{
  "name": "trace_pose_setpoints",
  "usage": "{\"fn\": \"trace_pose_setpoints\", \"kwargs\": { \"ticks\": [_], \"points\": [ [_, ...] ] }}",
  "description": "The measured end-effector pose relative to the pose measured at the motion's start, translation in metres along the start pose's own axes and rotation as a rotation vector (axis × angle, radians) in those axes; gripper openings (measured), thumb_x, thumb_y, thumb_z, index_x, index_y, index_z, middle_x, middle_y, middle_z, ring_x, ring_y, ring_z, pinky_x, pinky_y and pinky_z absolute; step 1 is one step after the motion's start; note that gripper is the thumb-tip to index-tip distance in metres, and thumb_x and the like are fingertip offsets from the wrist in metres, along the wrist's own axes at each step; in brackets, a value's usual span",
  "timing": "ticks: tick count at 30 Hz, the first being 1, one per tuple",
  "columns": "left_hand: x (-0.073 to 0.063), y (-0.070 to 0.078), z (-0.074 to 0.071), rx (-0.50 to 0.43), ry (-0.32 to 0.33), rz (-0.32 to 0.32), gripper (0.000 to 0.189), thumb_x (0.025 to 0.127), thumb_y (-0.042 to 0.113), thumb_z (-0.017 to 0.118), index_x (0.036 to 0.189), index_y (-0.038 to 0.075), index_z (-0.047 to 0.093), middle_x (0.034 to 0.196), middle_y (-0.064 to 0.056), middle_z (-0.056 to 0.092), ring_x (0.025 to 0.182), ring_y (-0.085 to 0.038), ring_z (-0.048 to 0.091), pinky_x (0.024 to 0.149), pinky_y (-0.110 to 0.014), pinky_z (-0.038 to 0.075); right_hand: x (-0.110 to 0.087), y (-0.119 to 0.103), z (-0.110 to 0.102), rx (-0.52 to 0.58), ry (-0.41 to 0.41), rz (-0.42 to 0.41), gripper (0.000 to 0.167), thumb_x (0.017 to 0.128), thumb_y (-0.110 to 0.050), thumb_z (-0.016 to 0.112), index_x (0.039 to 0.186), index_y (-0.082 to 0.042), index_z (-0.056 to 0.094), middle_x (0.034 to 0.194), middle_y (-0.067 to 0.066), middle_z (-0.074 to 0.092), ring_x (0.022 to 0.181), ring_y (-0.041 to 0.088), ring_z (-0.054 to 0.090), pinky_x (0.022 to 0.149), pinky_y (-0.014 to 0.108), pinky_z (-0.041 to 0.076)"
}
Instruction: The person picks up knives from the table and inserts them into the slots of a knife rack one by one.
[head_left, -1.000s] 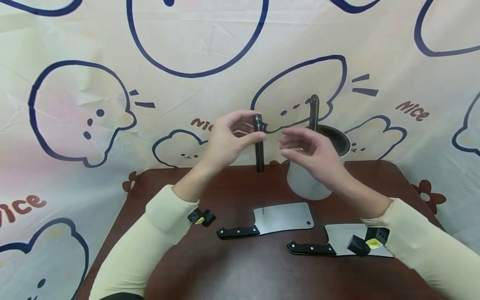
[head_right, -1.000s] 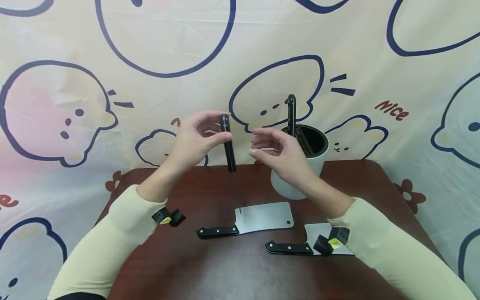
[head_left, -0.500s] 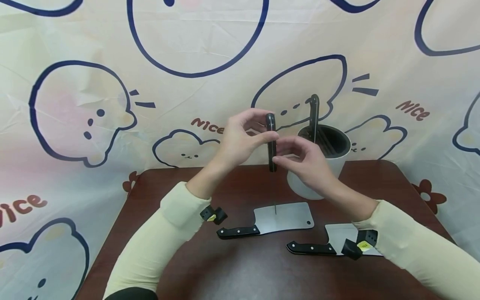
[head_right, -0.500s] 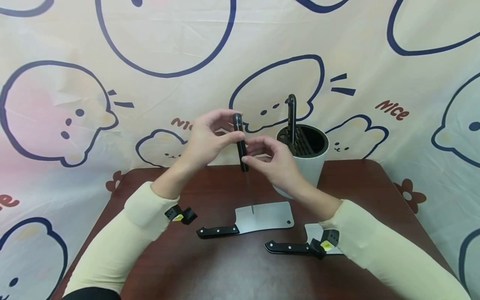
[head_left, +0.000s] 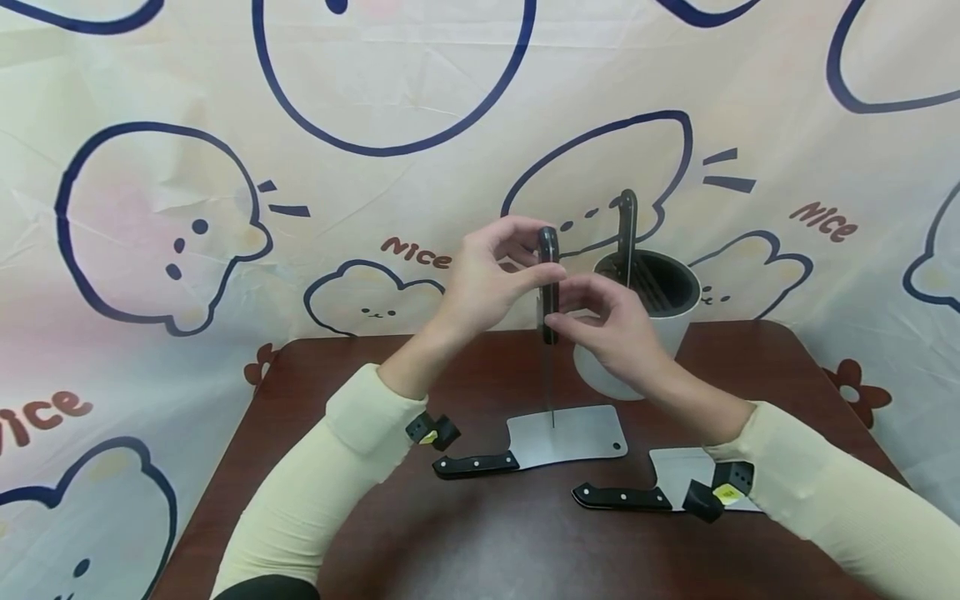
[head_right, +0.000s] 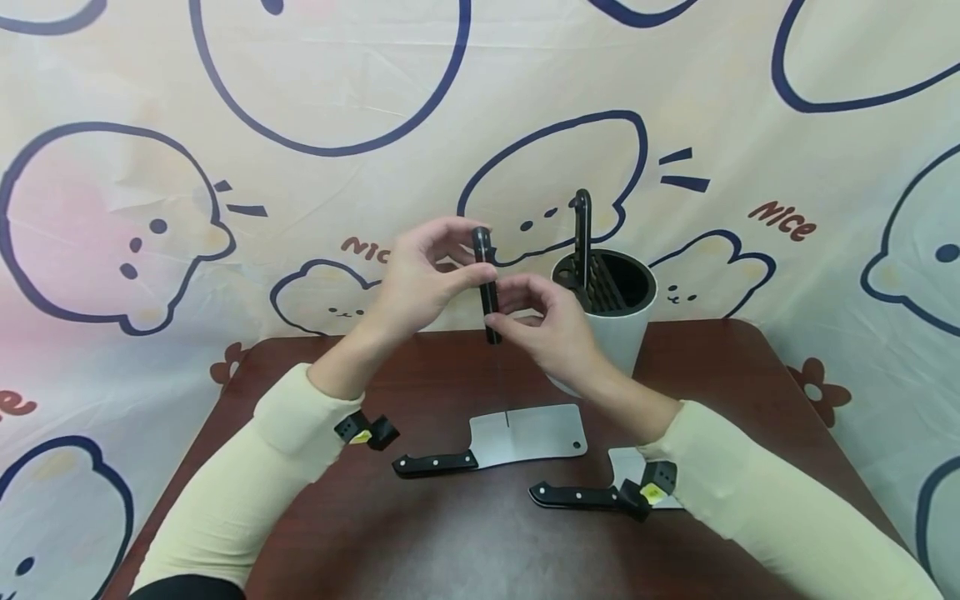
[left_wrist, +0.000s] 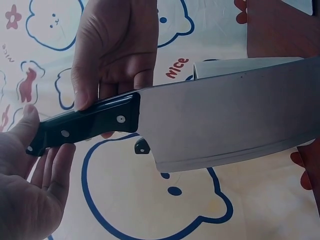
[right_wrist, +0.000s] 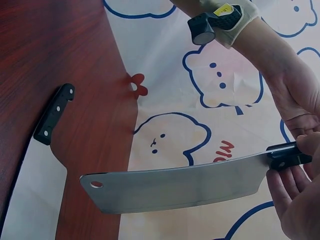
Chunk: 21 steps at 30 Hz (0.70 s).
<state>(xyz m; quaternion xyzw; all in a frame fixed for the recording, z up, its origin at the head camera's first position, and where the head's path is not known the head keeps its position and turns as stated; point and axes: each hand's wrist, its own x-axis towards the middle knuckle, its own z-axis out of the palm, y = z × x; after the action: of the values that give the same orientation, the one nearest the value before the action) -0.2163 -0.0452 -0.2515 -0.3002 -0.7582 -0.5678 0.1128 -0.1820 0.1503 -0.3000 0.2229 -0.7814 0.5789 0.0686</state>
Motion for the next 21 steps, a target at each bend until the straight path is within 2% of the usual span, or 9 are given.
{"fn": "trace_pose_setpoints", "kwargs": {
  "ticks": [5,13,17,21],
  "points": [
    [0.0,0.001,0.001,0.001,0.0,-0.006,0.045,0.086,0.015,0.084,0.127,0.008,0.068,0.103,-0.003,0.071,0.088,-0.016,0.068,0.087,-0.044,0.054,0.0,-0.001,-0.001,-0.029,0.003,0.008,0.034,0.094,-0.006,0.073,0.127,-0.001,0.064,0.117,0.011,0.066,0.109,0.019,0.064,0.094,0.025,0.054],
    [0.001,0.002,0.0,-0.01,-0.016,0.005,0.046,0.086,0.014,0.084,0.129,0.007,0.066,0.107,-0.005,0.069,0.091,-0.017,0.067,0.085,-0.04,0.056,0.001,-0.005,-0.003,-0.05,0.001,0.005,0.033,0.094,-0.005,0.072,0.126,-0.002,0.064,0.116,0.01,0.066,0.108,0.02,0.064,0.092,0.024,0.055],
    [0.0,0.0,-0.005,-0.04,-0.051,0.008,0.047,0.088,0.012,0.082,0.131,0.007,0.064,0.111,-0.006,0.067,0.095,-0.018,0.067,0.088,-0.04,0.056,0.001,-0.006,-0.005,-0.053,-0.003,0.002,0.034,0.094,-0.005,0.072,0.127,-0.003,0.064,0.116,0.009,0.067,0.107,0.02,0.064,0.091,0.024,0.055],
    [-0.007,-0.008,-0.015,-0.048,-0.081,-0.001,0.047,0.09,0.009,0.078,0.134,0.006,0.061,0.116,-0.008,0.066,0.101,-0.02,0.068,0.093,-0.037,0.056,0.0,-0.005,-0.008,-0.067,-0.003,-0.008,0.034,0.094,-0.005,0.073,0.127,-0.003,0.064,0.116,0.009,0.067,0.106,0.019,0.065,0.091,0.023,0.055]
  ]
}}
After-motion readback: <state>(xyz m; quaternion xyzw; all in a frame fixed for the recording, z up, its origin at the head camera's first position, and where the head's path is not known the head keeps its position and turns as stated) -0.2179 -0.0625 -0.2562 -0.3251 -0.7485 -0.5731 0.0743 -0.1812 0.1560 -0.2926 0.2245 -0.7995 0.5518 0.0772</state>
